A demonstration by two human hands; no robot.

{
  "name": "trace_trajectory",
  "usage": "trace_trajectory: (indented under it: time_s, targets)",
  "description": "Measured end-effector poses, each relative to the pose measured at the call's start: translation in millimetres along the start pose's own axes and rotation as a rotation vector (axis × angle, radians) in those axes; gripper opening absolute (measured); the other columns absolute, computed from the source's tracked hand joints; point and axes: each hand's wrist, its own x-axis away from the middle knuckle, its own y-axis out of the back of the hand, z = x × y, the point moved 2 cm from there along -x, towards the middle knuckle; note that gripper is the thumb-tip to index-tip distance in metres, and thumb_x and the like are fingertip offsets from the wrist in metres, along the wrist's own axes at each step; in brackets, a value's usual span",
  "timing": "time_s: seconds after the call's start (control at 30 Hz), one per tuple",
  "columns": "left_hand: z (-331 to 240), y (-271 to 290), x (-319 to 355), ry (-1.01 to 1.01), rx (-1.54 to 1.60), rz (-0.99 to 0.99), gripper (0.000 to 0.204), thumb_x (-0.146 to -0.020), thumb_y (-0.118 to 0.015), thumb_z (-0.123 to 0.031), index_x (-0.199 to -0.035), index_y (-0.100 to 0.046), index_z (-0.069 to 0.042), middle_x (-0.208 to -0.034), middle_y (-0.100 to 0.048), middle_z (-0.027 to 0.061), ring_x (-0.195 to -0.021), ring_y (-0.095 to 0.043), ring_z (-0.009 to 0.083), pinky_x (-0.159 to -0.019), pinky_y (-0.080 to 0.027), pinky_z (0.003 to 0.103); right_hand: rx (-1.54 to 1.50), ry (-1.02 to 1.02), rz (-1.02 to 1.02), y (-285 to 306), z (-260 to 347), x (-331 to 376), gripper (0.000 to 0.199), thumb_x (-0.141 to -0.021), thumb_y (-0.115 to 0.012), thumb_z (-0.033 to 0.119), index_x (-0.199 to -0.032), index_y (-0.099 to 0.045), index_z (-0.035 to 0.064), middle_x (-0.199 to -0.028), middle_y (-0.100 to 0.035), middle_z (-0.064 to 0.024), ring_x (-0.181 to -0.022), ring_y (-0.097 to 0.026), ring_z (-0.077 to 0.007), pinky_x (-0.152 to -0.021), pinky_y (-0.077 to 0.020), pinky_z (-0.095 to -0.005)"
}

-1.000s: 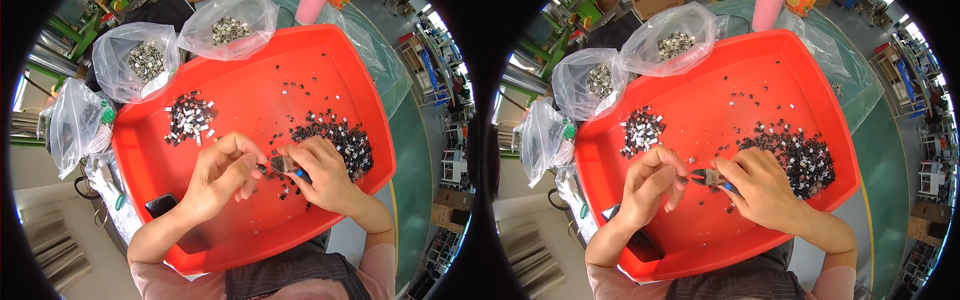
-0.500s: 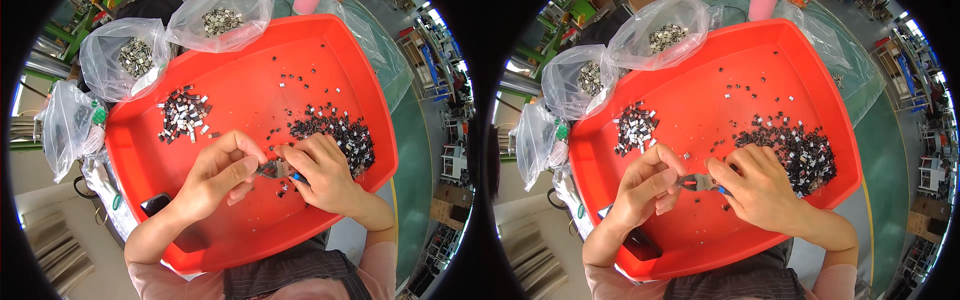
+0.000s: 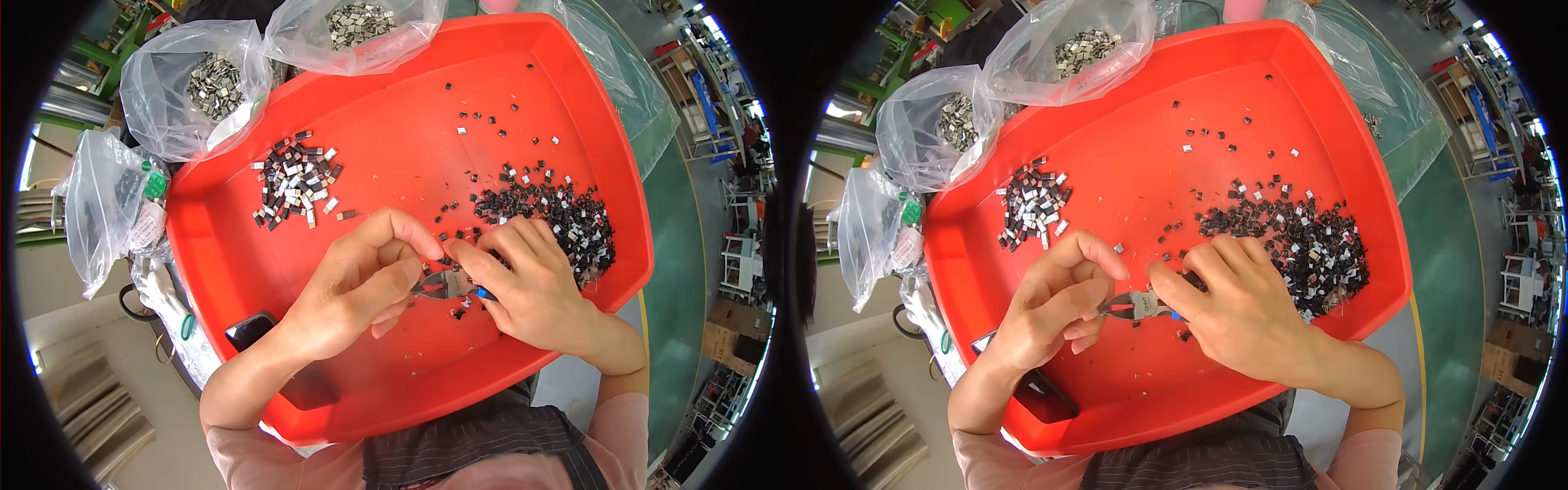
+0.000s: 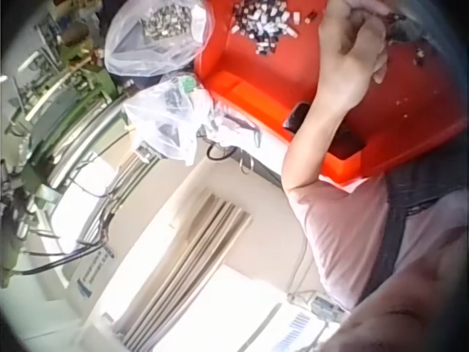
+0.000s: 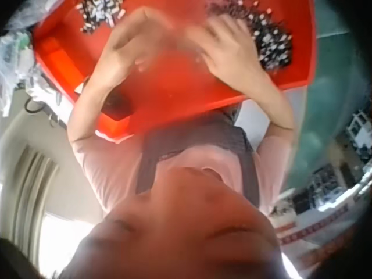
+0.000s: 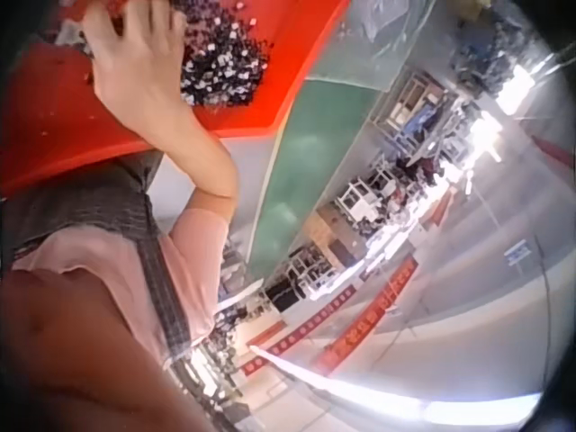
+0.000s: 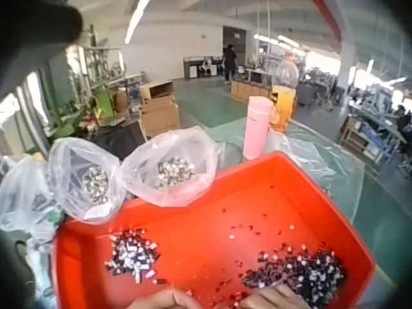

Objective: The person picks up small components, trims excess material off them using wire cutters over a tray, and sorts the trimmed parts into a pile.

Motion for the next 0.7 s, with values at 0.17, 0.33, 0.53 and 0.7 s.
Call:
trace_trajectory:
  time_s: [0.17,0.33,0.53,0.7]
  targets:
    - [-1.0,0.7,-0.9,0.029,-0.145,-0.029,0.012,-0.095,-0.041,-0.002,-0.104,-0.047,0.001,-0.069,-0.049,0.0016,-0.048,-0.043,0.0057,-0.045,-0.036,0.022,0.14,0.001,0.073,-4.6,-0.2,2.3,0.042,-0.072,-0.066,0.008,-0.112,-0.056,0.008,-0.081,-0.045,-0.0056,-0.081,-0.048,-0.0217,-0.073,-0.0367,-0.0346]
    - [2.4,-2.9,-3.6,0.06,-0.217,-0.083,0.01,-0.093,-0.044,-0.003,-0.101,-0.049,0.0,-0.064,-0.042,-0.0007,-0.047,-0.04,0.0062,-0.042,-0.038,0.022,0.151,0.006,0.136,-6.6,-0.3,5.0,0.039,-0.073,-0.063,0.006,-0.111,-0.055,0.0062,-0.083,-0.045,-0.0066,-0.083,-0.046,-0.0228,-0.075,-0.0362,-0.0352]
    - [7.3,-1.9,-2.9,0.074,-0.302,-0.08,0.009,-0.093,-0.044,-0.003,-0.1,-0.048,0.0,-0.06,-0.042,-0.0014,-0.046,-0.041,0.0061,-0.042,-0.037,0.022,0.1,-0.011,0.2,-8.6,1.1,8.1,0.031,-0.072,-0.062,0.004,-0.103,-0.056,0.0054,-0.08,-0.047,-0.0069,-0.08,-0.048,-0.0217,-0.071,-0.0361,-0.0341]
    - [7.3,-1.2,-5.8,0.079,-0.338,-0.084,0.009,-0.094,-0.043,-0.003,-0.099,-0.048,0.0,-0.06,-0.043,-0.001,-0.046,-0.041,0.0064,-0.042,-0.037,0.022,0.129,0.015,0.218,-8.9,-2.7,7.7,0.026,-0.072,-0.062,0.006,-0.097,-0.055,0.0063,-0.078,-0.048,-0.0069,-0.078,-0.049,-0.022,-0.067,-0.0367,-0.034]
